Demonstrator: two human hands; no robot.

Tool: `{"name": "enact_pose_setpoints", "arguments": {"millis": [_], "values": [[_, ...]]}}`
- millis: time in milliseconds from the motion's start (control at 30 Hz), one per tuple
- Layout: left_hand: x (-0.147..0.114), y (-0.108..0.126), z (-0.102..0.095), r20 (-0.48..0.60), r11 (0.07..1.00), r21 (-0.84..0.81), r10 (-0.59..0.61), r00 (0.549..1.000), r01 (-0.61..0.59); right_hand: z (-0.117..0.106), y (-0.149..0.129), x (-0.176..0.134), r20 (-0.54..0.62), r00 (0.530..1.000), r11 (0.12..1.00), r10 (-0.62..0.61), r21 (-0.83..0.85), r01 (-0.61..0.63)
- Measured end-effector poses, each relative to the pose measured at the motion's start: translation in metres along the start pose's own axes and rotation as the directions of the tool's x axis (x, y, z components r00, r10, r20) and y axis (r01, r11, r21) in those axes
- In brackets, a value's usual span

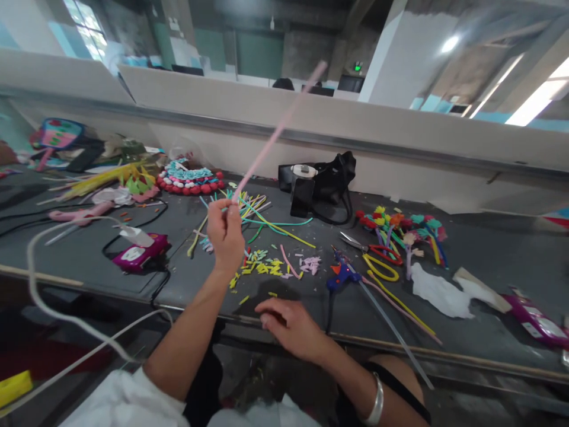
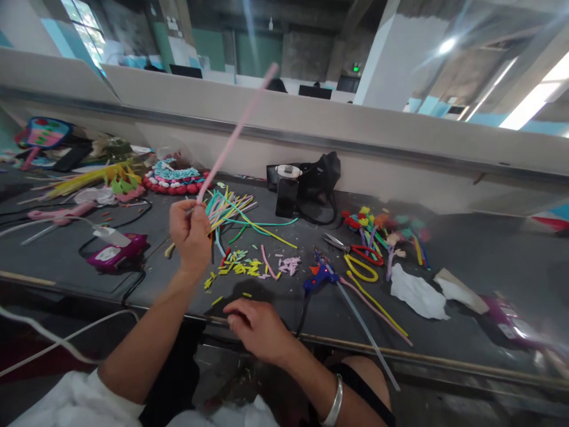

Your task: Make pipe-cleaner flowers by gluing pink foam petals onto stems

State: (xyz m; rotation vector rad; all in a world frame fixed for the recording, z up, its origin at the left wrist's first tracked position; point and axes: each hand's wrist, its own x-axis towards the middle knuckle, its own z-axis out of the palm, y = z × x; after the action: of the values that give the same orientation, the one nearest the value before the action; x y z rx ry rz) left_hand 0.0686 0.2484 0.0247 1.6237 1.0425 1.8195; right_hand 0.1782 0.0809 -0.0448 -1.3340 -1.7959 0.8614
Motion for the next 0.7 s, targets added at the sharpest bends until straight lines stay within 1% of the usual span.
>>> {"name": "enact_pose_setpoints", "arguments": {"millis": [67, 133, 167, 200, 233, 333, 367, 400, 500, 600, 633, 700], "values": [[-0.021, 0.014, 0.003, 0.076, 0.998, -0.003, 0.070, 0.995, -0.070, 0.000, 0.006, -0.002, -0.095, 0.990, 0.972, 0.106, 0.218, -0.083], [-0.044, 0.023, 0.005, 0.221, 0.997, -0.004, 0.072, 0.973, -0.073, -0.004, 0.007, -0.002, -0.185, 0.969, 0.913, 0.166, 0.399, -0.080], [-0.056, 0.026, 0.006, 0.330, 0.999, -0.007, 0.048, 0.943, -0.048, -0.008, 0.007, -0.001, -0.232, 0.956, 0.885, 0.180, 0.463, -0.054], [-0.067, 0.029, 0.007, 0.438, 1.000, -0.014, 0.013, 0.899, -0.008, -0.013, 0.006, 0.000, -0.281, 0.941, 0.860, 0.189, 0.510, -0.021], [-0.078, 0.030, 0.008, 0.516, 0.999, -0.028, -0.021, 0.857, 0.041, -0.018, 0.005, 0.000, -0.326, 0.925, 0.840, 0.195, 0.543, 0.014], [-0.099, 0.033, 0.012, 0.673, 0.968, -0.060, -0.140, 0.726, 0.243, -0.035, 0.005, 0.000, -0.438, 0.872, 0.802, 0.216, 0.590, 0.098], [-0.103, 0.034, 0.013, 0.709, 0.958, -0.068, -0.150, 0.689, 0.279, -0.040, 0.006, -0.001, -0.468, 0.855, 0.800, 0.223, 0.589, 0.114], [-0.105, 0.034, 0.015, 0.726, 0.957, -0.075, -0.140, 0.673, 0.280, -0.045, 0.006, -0.001, -0.494, 0.839, 0.805, 0.230, 0.581, 0.121], [-0.106, 0.037, 0.019, 0.751, 0.971, -0.074, -0.095, 0.654, 0.227, -0.054, 0.010, -0.003, -0.561, 0.787, 0.831, 0.258, 0.544, 0.115], [-0.106, 0.038, 0.022, 0.779, 0.978, -0.063, -0.078, 0.622, 0.201, -0.061, 0.013, -0.005, -0.601, 0.748, 0.829, 0.281, 0.545, 0.126], [-0.108, 0.037, 0.023, 0.793, 0.977, -0.060, -0.078, 0.604, 0.204, -0.064, 0.013, -0.006, -0.611, 0.737, 0.825, 0.288, 0.549, 0.133], [-0.111, 0.036, 0.024, 0.829, 0.974, -0.054, -0.079, 0.554, 0.219, -0.068, 0.015, -0.009, -0.627, 0.715, 0.819, 0.308, 0.557, 0.137]]}}
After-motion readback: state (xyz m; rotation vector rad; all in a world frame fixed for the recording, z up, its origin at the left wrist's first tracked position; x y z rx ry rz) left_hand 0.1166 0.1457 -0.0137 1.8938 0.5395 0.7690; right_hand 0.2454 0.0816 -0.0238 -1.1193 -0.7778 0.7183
